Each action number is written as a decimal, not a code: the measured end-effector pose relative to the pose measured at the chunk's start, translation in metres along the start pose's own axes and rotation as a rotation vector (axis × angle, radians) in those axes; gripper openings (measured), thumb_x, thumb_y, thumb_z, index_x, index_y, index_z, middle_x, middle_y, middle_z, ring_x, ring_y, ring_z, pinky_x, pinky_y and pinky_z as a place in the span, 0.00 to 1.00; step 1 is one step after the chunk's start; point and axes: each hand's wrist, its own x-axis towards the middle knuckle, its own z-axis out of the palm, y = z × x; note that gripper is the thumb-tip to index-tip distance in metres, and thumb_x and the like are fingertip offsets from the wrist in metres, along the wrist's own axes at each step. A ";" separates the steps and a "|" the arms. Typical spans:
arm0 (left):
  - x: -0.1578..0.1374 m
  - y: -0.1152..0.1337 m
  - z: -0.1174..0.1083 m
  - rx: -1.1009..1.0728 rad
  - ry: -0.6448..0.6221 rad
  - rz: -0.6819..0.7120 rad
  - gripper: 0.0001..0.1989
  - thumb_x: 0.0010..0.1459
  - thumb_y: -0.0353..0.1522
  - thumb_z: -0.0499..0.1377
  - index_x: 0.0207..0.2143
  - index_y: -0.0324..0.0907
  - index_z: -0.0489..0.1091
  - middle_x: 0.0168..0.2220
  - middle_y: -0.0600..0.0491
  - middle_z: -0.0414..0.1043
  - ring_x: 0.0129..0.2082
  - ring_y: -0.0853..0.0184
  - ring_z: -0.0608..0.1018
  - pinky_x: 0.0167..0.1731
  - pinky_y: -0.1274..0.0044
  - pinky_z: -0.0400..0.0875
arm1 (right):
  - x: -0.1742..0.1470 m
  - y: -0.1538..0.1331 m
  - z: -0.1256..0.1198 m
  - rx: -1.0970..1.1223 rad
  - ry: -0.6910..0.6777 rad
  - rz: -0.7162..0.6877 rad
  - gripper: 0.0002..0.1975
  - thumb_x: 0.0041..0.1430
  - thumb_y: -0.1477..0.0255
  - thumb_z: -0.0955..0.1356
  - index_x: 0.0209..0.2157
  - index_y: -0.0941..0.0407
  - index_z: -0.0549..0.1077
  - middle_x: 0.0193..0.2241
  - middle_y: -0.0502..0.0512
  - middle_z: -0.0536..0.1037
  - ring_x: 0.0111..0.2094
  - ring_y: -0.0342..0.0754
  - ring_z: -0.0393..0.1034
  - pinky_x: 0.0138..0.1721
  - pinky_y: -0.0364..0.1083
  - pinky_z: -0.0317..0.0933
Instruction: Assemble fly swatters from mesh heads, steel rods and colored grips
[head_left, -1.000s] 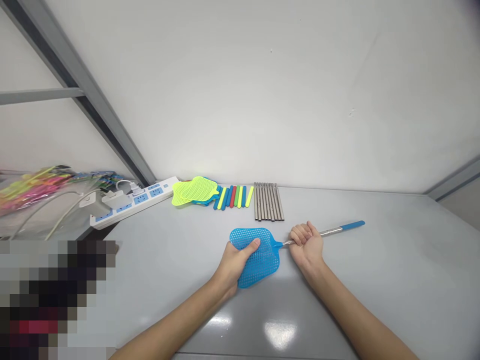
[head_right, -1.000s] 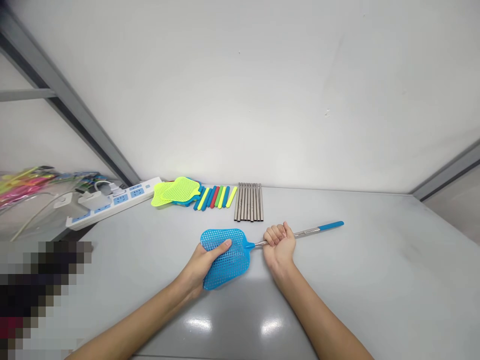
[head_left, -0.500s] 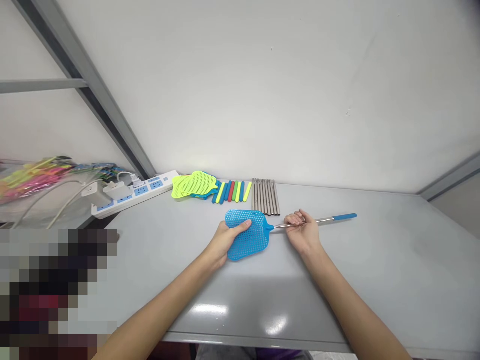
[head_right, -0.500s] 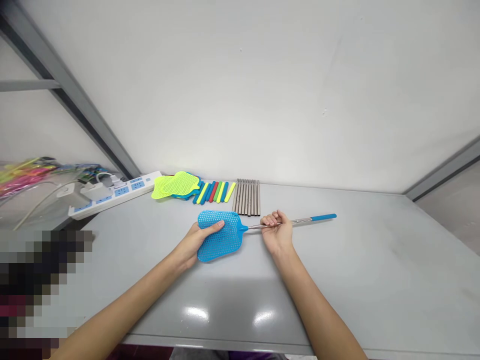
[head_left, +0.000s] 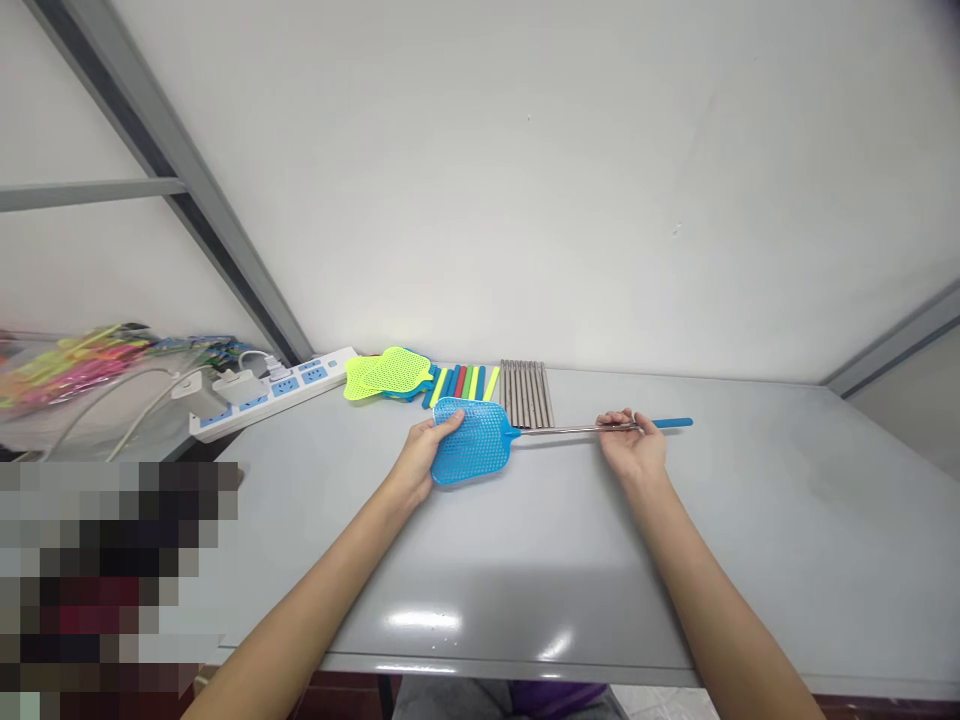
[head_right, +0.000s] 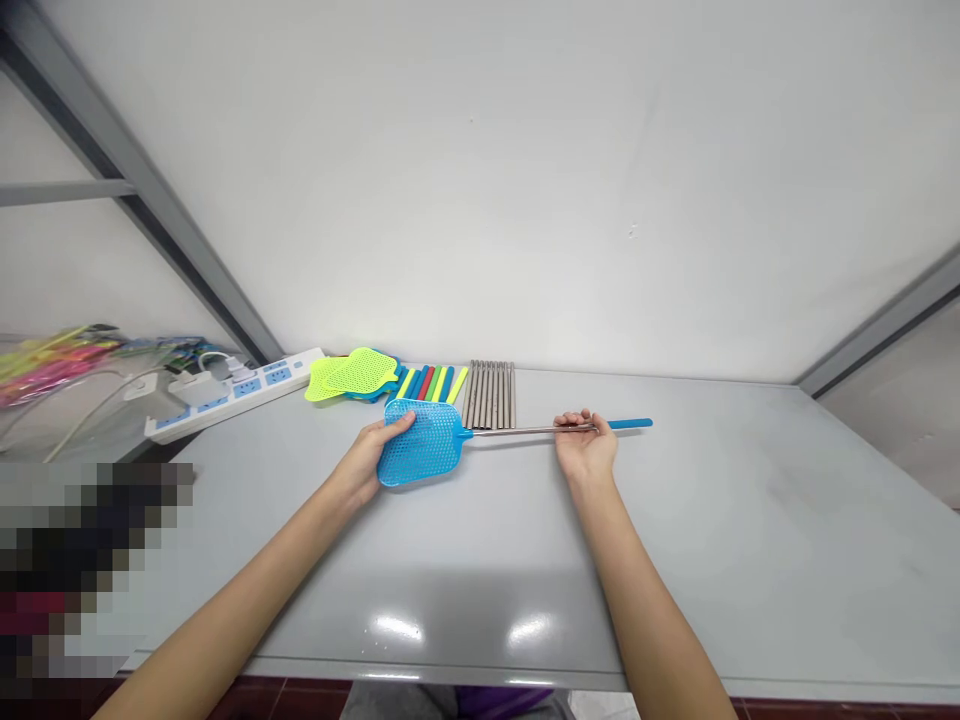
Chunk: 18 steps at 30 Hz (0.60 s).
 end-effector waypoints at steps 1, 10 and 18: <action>0.001 0.001 -0.001 -0.001 0.012 0.003 0.14 0.43 0.35 0.61 0.32 0.34 0.70 0.30 0.45 0.75 0.28 0.61 0.77 0.31 0.72 0.71 | 0.002 -0.003 -0.001 -0.002 0.005 -0.009 0.08 0.51 0.77 0.53 0.21 0.57 0.57 0.15 0.46 0.58 0.15 0.39 0.57 0.19 0.41 0.57; 0.010 0.004 -0.010 -0.032 0.081 0.053 0.14 0.42 0.34 0.62 0.31 0.35 0.69 0.28 0.49 0.74 0.27 0.64 0.76 0.31 0.74 0.71 | 0.007 -0.009 -0.005 0.028 0.080 -0.028 0.09 0.49 0.77 0.52 0.19 0.56 0.53 0.13 0.45 0.55 0.12 0.38 0.53 0.15 0.40 0.54; 0.011 0.008 -0.003 -0.146 0.026 0.063 0.11 0.53 0.36 0.50 0.28 0.39 0.68 0.26 0.50 0.72 0.31 0.64 0.74 0.32 0.72 0.69 | 0.003 -0.006 -0.003 0.080 0.054 -0.013 0.09 0.50 0.78 0.51 0.19 0.56 0.51 0.14 0.44 0.53 0.12 0.37 0.52 0.16 0.40 0.54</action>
